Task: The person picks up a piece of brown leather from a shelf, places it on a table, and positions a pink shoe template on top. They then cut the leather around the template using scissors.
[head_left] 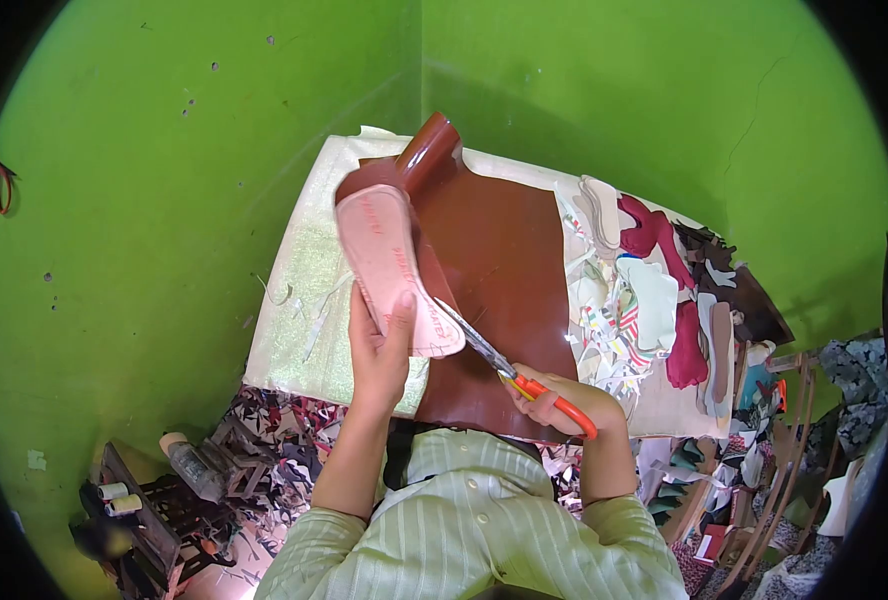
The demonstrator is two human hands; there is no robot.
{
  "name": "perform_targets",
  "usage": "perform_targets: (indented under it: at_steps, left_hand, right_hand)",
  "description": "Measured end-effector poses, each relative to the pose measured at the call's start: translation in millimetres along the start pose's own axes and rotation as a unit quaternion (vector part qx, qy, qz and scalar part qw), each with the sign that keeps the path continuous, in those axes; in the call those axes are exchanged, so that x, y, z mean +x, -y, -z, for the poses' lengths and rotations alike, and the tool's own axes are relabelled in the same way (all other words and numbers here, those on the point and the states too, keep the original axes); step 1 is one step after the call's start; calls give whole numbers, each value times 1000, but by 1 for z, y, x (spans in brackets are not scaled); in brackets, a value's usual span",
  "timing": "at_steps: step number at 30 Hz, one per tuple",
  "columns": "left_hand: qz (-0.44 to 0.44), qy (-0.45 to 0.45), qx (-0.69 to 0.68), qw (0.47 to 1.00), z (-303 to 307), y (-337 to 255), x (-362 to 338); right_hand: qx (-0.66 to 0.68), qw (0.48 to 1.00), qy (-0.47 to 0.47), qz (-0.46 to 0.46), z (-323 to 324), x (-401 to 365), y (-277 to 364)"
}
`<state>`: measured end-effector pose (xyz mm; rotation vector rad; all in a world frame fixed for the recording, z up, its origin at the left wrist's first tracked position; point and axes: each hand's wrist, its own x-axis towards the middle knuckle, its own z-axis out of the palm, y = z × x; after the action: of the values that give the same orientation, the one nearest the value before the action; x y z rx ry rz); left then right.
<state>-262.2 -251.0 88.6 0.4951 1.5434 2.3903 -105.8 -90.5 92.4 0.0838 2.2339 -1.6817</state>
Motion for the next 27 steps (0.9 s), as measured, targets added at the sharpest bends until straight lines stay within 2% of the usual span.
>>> perform_targets:
  at_steps: [6, 12, 14, 15, 17, 21, 22, 23, 24, 26, 27]
  left_hand:
    - [15, 24, 0, 1000, -2, 1, -2]
    - [13, 11, -15, 1000, -1, 0, -3]
    - [16, 8, -34, 999, 0, 0, -2]
    - [19, 9, -39, 999, 1, 0, -2]
    - [22, 9, -44, 999, 1, 0, -2]
    - [38, -6, -90, 995, -1, -1, -1]
    - [41, -5, -107, 993, -1, -1, -1]
    - [41, -5, -107, 993, -2, -1, -1]
    - [47, -8, -124, 991, -3, -1, -1]
    - [53, -12, -142, 988, -3, -1, -1]
    - [62, -7, -141, 988, -1, 0, -1]
  right_hand:
    - [9, 1000, 7, 11, 3, 1, 0]
    - [17, 999, -14, -49, -2, 2, 13]
    - [-62, 997, -34, 27, -4, 5, 5]
    - [-62, 997, -33, 28, -6, 6, 3]
    - [-77, 991, -64, 92, -10, 8, 0]
    - [-60, 993, -61, 80, -13, 10, 3]
    - [70, 997, -32, -10, -12, 11, 8]
    - [198, 975, -1, -99, -12, 11, 13]
    - [197, 975, 0, -99, -14, 11, 16]
    - [34, 998, -37, -25, -17, 12, 20]
    - [34, 998, -37, -25, -16, 12, 19]
